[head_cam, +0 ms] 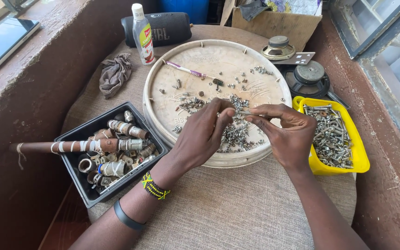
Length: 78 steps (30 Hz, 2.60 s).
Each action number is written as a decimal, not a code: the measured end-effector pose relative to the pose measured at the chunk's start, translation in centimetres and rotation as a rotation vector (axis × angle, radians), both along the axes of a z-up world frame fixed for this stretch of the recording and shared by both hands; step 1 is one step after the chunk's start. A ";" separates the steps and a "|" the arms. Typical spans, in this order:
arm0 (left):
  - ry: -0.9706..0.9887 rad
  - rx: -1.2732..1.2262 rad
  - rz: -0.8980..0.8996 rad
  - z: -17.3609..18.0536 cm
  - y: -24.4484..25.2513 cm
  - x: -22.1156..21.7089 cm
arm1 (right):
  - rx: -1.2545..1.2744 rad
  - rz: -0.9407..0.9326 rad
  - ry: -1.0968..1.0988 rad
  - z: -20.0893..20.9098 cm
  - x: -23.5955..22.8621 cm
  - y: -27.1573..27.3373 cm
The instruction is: The person picks small metal fasteners from a white circular tray and places them into a yellow container. They handle the items one at a time, occasionally inspecting them before transferring them.
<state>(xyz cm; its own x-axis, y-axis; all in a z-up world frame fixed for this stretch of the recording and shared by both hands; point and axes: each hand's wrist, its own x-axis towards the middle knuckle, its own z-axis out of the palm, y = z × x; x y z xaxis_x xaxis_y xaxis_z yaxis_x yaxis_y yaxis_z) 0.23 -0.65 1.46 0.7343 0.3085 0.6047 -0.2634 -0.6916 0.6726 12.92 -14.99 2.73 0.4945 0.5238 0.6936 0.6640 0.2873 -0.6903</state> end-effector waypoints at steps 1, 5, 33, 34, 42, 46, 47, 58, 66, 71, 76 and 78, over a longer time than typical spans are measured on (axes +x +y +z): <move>0.000 0.001 -0.002 0.1 -0.1 0.0 | 0.001 -0.002 0.000 0.0 0.0 0.0; -0.090 0.101 0.012 0.1 -0.2 0.1 | -0.006 -0.011 -0.014 0.0 0.2 -0.1; -0.352 -0.485 -0.289 0.3 1.1 0.7 | 0.061 -0.018 0.156 0.2 0.0 0.0; -0.351 -0.483 -0.284 0.5 0.9 0.6 | 0.061 -0.012 0.157 0.2 0.0 -0.1; -0.337 -0.322 -0.148 2.3 -0.1 -1.0 | 0.054 -0.001 0.175 0.6 -0.7 -0.4; -0.337 -0.270 -0.071 3.1 -0.6 -2.2 | 0.049 0.009 0.170 0.7 -0.7 -0.3; -0.331 -0.231 -0.034 3.3 -0.7 -2.6 | 0.047 0.013 0.162 0.7 -0.7 -0.3; 0.047 0.248 0.271 6.8 3.8 -14.8 | -0.066 -0.006 0.137 -0.5 -0.6 -0.5; 0.441 0.415 0.326 6.9 4.6 -18.0 | -0.128 0.000 0.046 -0.2 -0.6 -1.0; 0.173 0.605 0.372 8.8 4.5 -14.9 | -0.099 0.012 0.077 -0.2 -0.5 -0.9; 0.130 0.442 0.147 7.1 0.8 -6.6 | -0.083 -0.072 0.056 0.1 -0.3 -1.5; 0.248 0.511 0.108 5.0 -0.2 -2.7 | -0.053 -0.113 -0.005 0.5 -0.1 -2.4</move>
<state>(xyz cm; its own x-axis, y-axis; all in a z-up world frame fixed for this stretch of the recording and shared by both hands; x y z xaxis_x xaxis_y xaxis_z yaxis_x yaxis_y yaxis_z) -2.42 -0.86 6.48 0.8538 0.1039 0.5101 -0.0499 -0.9590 0.2789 12.82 -17.37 3.18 0.5489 0.5007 0.6694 0.6938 0.1737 -0.6989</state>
